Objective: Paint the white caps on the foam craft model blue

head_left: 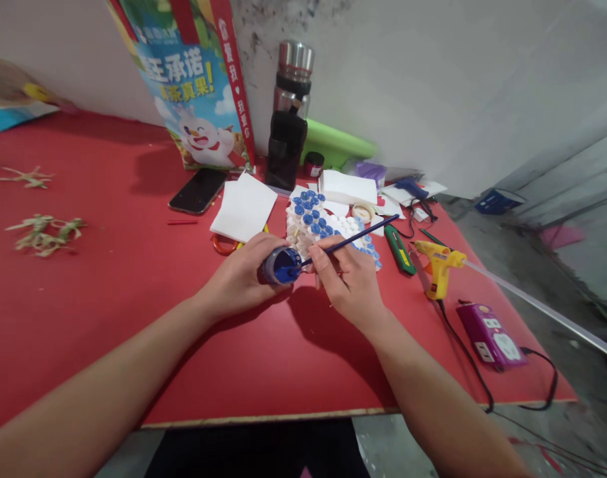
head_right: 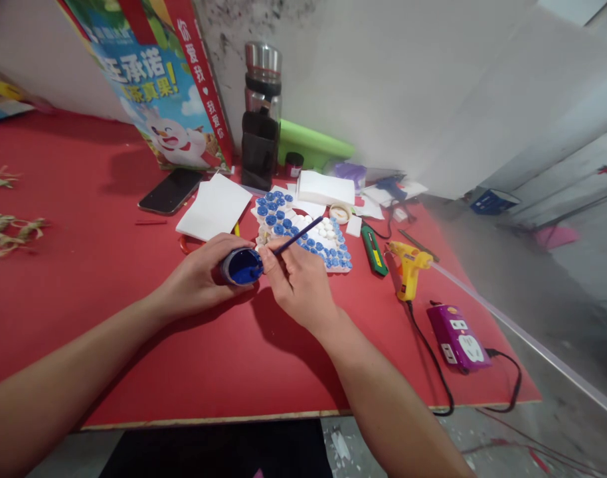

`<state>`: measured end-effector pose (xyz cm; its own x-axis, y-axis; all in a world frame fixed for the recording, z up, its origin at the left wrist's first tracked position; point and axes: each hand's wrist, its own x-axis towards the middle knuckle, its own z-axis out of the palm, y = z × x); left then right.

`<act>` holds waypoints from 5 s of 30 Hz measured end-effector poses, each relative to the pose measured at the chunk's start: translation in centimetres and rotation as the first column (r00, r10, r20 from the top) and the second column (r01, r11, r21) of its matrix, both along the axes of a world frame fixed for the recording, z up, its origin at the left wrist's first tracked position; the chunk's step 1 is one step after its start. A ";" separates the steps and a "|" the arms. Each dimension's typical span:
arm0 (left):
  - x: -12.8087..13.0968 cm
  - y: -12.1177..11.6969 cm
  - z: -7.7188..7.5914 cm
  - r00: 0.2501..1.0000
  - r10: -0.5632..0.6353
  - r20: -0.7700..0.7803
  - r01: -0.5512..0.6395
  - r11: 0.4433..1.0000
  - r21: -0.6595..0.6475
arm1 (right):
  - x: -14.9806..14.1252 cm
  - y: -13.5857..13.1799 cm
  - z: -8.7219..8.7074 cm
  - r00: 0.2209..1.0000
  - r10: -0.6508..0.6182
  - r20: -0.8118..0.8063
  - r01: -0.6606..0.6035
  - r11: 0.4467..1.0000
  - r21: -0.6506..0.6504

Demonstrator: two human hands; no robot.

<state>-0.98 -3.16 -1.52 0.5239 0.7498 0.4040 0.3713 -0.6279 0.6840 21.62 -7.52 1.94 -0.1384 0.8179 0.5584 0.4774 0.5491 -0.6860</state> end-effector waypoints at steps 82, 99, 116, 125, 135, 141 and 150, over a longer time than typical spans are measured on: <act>-0.2 0.4 0.1 1.000 0.029 -0.007 -0.029 1.000 0.008 | 2.9 1.6 -0.1 0.970 -0.223 0.096 0.231 0.969 -0.089; -0.2 0.4 -0.1 1.000 0.028 -0.004 -0.028 1.000 0.009 | 2.8 1.6 0.1 0.953 -0.272 0.133 0.287 0.952 -0.108; -0.2 0.3 0.3 0.999 0.040 -0.023 -0.041 0.998 -0.038 | 2.8 1.5 0.0 0.960 -0.255 0.114 0.265 0.960 -0.094; -0.2 0.4 0.1 0.999 0.031 -0.020 -0.031 0.999 -0.015 | 2.6 1.4 0.0 0.953 -0.265 0.144 0.277 0.958 -0.073; -0.3 0.5 0.1 0.998 0.054 -0.019 -0.055 0.998 -0.021 | 2.0 1.1 -0.2 0.973 -0.201 0.109 0.208 0.977 -0.049; -0.2 0.4 0.2 0.998 0.055 -0.013 -0.055 0.998 -0.030 | 1.7 1.2 -0.3 0.966 -0.193 0.175 0.200 0.980 -0.023; -0.3 0.4 0.1 0.999 0.051 -0.015 -0.051 0.998 -0.022 | 1.5 1.1 -0.4 0.942 -0.229 0.246 0.207 0.972 0.113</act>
